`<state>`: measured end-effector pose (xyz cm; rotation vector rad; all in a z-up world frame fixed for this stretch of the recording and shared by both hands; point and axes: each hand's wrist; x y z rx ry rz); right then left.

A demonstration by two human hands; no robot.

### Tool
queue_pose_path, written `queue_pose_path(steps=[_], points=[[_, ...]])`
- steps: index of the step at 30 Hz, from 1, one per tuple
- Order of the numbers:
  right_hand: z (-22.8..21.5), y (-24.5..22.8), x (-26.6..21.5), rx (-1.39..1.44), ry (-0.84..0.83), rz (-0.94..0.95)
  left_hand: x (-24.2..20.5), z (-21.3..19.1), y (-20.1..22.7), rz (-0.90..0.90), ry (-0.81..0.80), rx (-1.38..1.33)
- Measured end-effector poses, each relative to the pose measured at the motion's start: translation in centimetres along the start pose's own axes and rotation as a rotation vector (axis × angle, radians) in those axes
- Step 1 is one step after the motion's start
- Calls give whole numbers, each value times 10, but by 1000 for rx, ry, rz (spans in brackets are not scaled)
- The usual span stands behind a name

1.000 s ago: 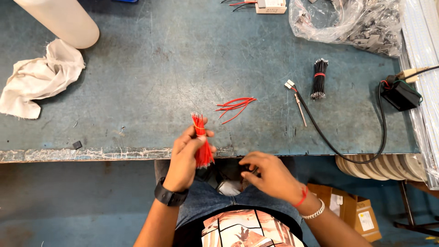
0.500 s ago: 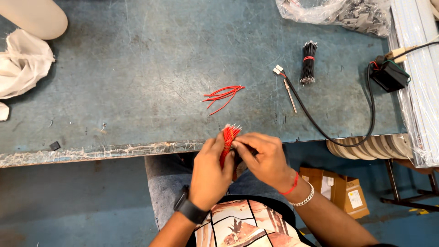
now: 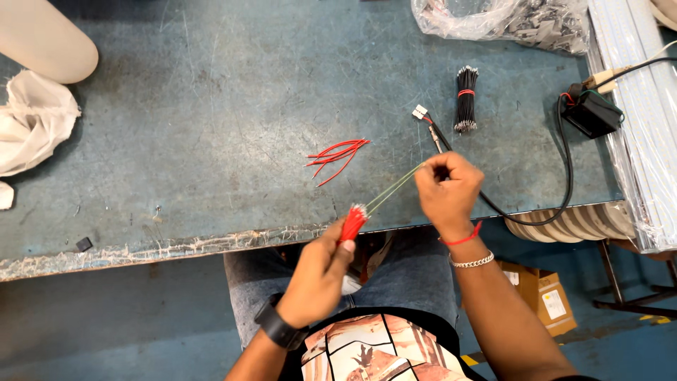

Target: The person assembles electrical components for LED drivers, connecting wires to terminal blocks, organizing wire bundles with elastic bands, and placing finished components on a workbench.

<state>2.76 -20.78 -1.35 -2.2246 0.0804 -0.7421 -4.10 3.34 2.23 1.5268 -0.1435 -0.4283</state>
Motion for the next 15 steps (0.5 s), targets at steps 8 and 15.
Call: queue_pose_path(steps=[8,15], points=[[-10,22,13,-61,204,-93,2,-31,-4,-269,-233,-470],[-28,50,33,171,131,157,1,-58,-23,-328,-123,-521]])
Point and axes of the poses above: each hand's wrist, its own x-axis towards the middle knuckle, its own z-axis out of the palm, y = z × x, and after that the axes turned 8 degrees about -x, right-handed
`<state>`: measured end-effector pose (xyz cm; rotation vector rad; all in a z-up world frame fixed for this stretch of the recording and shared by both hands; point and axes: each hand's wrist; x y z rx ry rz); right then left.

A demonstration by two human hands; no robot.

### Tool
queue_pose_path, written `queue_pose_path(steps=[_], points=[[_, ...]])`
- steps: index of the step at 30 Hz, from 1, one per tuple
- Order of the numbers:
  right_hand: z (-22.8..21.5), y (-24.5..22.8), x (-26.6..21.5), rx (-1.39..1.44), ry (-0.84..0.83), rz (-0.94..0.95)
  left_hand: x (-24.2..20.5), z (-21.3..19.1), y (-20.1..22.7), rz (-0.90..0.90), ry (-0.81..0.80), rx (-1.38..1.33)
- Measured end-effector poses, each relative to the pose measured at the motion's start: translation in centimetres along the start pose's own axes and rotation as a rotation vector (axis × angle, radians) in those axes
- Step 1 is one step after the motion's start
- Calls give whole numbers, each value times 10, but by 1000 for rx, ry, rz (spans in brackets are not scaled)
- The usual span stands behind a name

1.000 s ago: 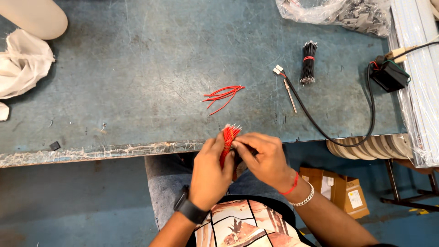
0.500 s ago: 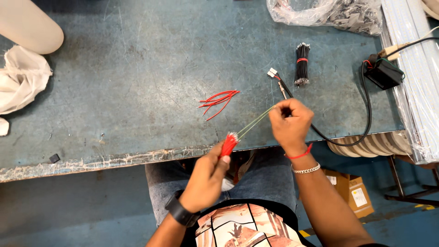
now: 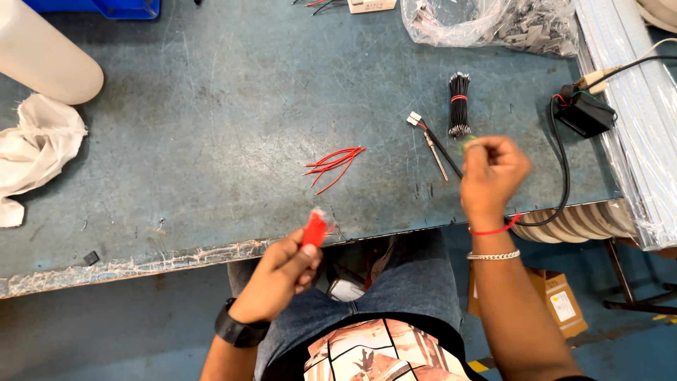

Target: The person assembles electrical components for LED drivers, connecting wires to terminal blocks, organizing wire bundles with elastic bands, and placing finished components on a workbench.

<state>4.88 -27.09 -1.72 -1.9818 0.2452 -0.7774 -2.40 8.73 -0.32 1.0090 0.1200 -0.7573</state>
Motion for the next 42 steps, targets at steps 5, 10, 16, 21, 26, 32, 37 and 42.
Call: queue_pose_path(steps=[5,10,16,21,26,32,37,42], points=[[37,1,0,-307,-327,-69,10,-1,-4,196,15,-322],[56,-26,-27,-257,-455,36,28,-3,-15,308,-13,-561],[92,-40,-18,-318,-691,-676,44,-15,-21,330,82,-656],[128,-51,7,-572,-1034,-545,44,-15,-19,388,166,-731],[137,-42,-3,-745,-1091,-623,51,-18,-22,404,296,-757],[126,-34,-28,-852,-870,-905,77,-7,-27,375,449,-658],[124,-36,-29,-877,-901,-863,100,-1,-28,316,546,-614],[127,-37,-29,-860,-933,-770,127,4,-32,254,643,-472]])
Point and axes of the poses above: each hand's wrist, its own x-axis towards the middle knuckle, its own z-axis out of the palm, y = z × x, and after that the axes turned 8 degrees about -x, right-handed
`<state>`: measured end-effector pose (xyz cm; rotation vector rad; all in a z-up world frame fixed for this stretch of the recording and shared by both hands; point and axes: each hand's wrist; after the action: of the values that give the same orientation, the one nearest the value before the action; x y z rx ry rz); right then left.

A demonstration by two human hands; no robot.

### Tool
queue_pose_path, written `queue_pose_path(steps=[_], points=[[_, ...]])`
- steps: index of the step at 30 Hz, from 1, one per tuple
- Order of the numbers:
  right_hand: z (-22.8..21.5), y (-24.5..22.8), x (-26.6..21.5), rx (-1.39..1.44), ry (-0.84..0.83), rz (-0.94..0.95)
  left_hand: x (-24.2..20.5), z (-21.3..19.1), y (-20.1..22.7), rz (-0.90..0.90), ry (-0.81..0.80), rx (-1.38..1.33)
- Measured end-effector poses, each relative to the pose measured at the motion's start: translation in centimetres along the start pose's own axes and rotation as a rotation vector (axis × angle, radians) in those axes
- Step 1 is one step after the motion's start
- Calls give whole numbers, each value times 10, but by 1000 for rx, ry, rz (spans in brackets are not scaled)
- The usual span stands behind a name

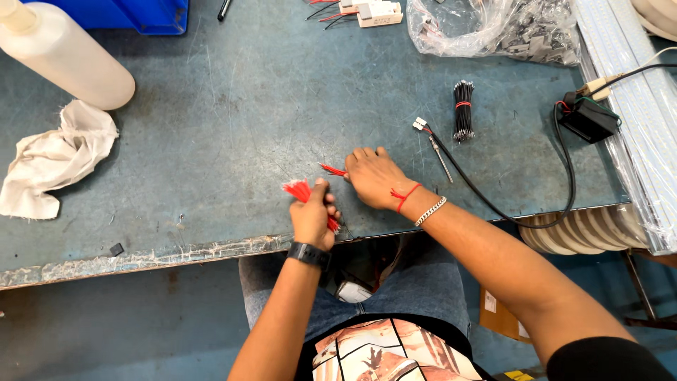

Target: The person assembles electrical components for LED drivers, connecting wires to terminal blocks, organizing wire bundles with elastic bands, and placing finished components on a workbench.

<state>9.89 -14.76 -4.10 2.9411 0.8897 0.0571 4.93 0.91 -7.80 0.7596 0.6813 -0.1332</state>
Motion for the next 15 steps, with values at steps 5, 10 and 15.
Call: queue_pose_path(steps=[5,10,15], points=[[5,-1,3,-4,-3,30,10,6,-4,12,-16,31],[20,-6,1,-104,85,8,11,5,-5,9,-33,6],[23,-4,-1,-3,134,16,6,2,-8,39,-81,-11]])
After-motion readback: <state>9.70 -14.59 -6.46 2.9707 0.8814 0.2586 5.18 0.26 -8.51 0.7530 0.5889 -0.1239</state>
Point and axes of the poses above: each hand's wrist, its own x-axis towards the middle knuckle, its own z-axis out of the palm, y = z × x, and after that the axes turned 8 degrees about -x, right-handed
